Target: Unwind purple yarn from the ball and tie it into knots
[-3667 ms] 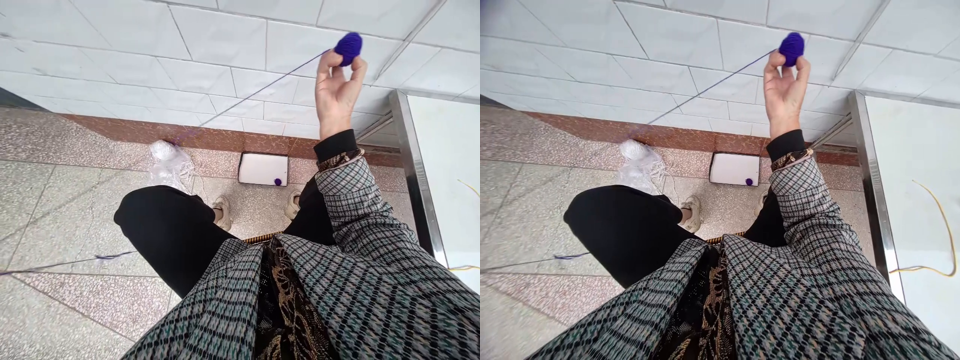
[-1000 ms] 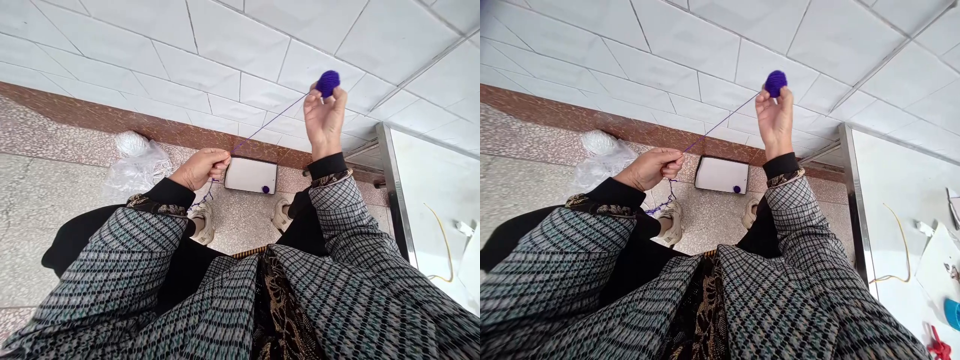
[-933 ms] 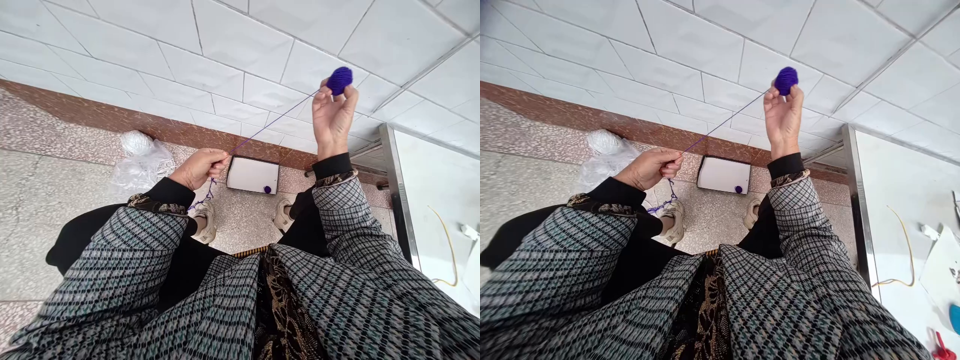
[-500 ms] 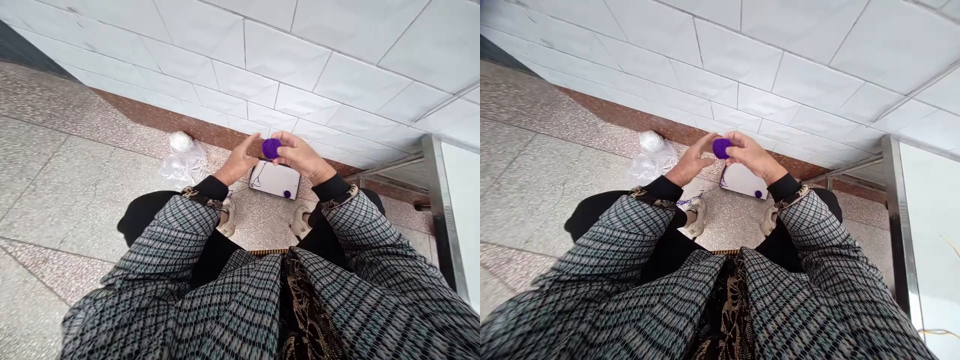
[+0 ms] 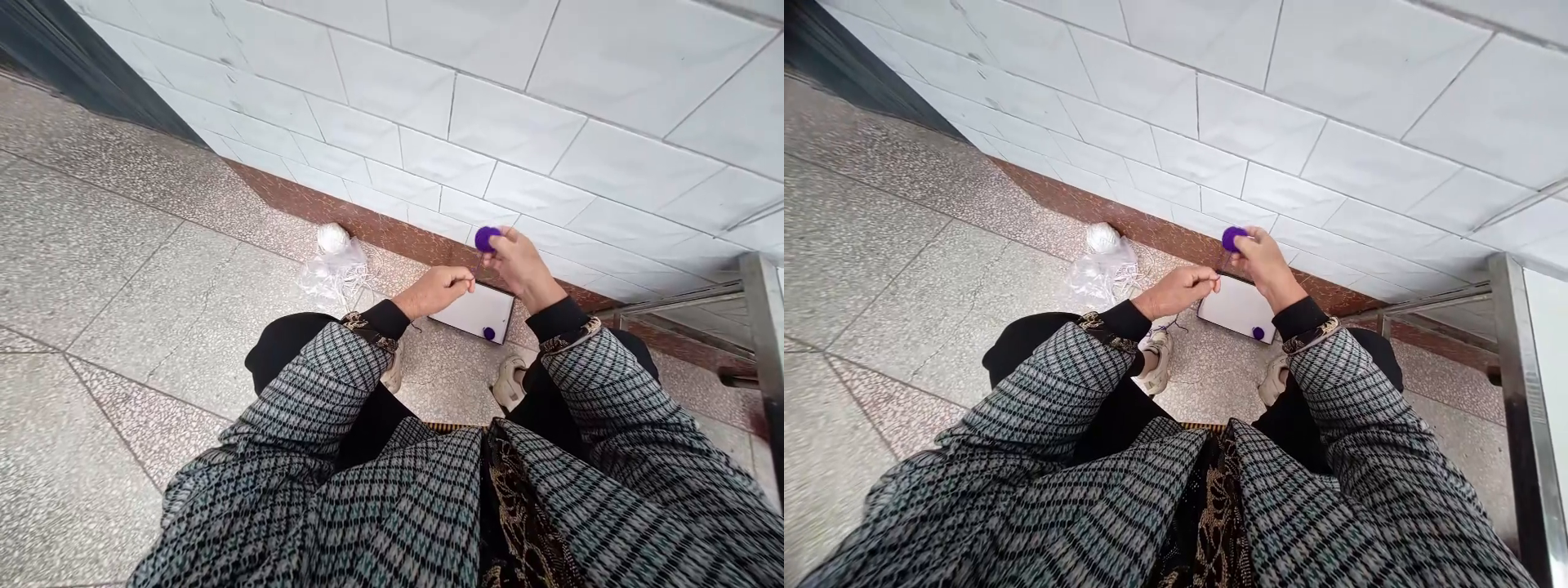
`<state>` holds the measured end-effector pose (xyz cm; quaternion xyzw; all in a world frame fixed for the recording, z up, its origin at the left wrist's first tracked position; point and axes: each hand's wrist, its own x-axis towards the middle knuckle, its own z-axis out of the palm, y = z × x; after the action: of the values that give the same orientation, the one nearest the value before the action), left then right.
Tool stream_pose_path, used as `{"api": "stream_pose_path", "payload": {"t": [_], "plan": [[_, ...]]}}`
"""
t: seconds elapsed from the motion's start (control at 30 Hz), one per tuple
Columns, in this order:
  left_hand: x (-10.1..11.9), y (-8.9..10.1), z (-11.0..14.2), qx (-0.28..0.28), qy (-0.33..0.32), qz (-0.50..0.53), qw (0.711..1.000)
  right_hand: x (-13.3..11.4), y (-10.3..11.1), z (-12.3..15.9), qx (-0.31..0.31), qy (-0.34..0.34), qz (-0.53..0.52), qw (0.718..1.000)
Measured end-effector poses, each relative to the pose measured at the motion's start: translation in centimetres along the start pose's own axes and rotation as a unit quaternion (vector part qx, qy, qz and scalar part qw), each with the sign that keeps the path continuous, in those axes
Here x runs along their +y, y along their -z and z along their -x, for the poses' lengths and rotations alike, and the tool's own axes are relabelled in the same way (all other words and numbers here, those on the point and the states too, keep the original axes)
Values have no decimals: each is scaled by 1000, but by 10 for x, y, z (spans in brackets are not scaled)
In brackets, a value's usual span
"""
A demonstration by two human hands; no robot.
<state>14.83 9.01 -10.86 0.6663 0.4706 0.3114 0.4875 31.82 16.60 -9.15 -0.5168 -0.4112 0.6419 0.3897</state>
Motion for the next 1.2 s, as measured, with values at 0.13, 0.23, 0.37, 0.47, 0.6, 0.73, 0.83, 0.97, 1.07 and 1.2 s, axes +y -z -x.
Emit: {"api": "stream_pose_path", "payload": {"t": [0.13,0.23,0.37,0.47,0.6,0.73,0.83,0.97,1.07,1.2], "plan": [[3,10,1,-17,-8,-30,999,15,5,-1,-56,2,140,989],[3,20,2,-18,-27,-56,998,20,13,2,-176,-10,280,944],[3,32,1,2,-24,-77,997,12,22,13,-373,-53,271,886],[4,34,-1,15,-8,-66,998,0,25,20,-431,-46,123,893],[6,24,0,0,-1,48,999,-10,23,20,-305,-7,-29,952],[2,12,-1,12,54,221,974,-11,19,18,-217,4,-84,972],[-2,9,-3,45,70,311,947,-10,20,18,-223,11,-101,969],[-2,11,-5,61,75,362,927,-12,24,19,-220,22,-136,966],[-2,10,-5,56,86,359,928,-15,24,19,-204,25,-167,964],[-2,5,-7,25,90,343,935,-17,23,19,-188,29,-164,968]]}}
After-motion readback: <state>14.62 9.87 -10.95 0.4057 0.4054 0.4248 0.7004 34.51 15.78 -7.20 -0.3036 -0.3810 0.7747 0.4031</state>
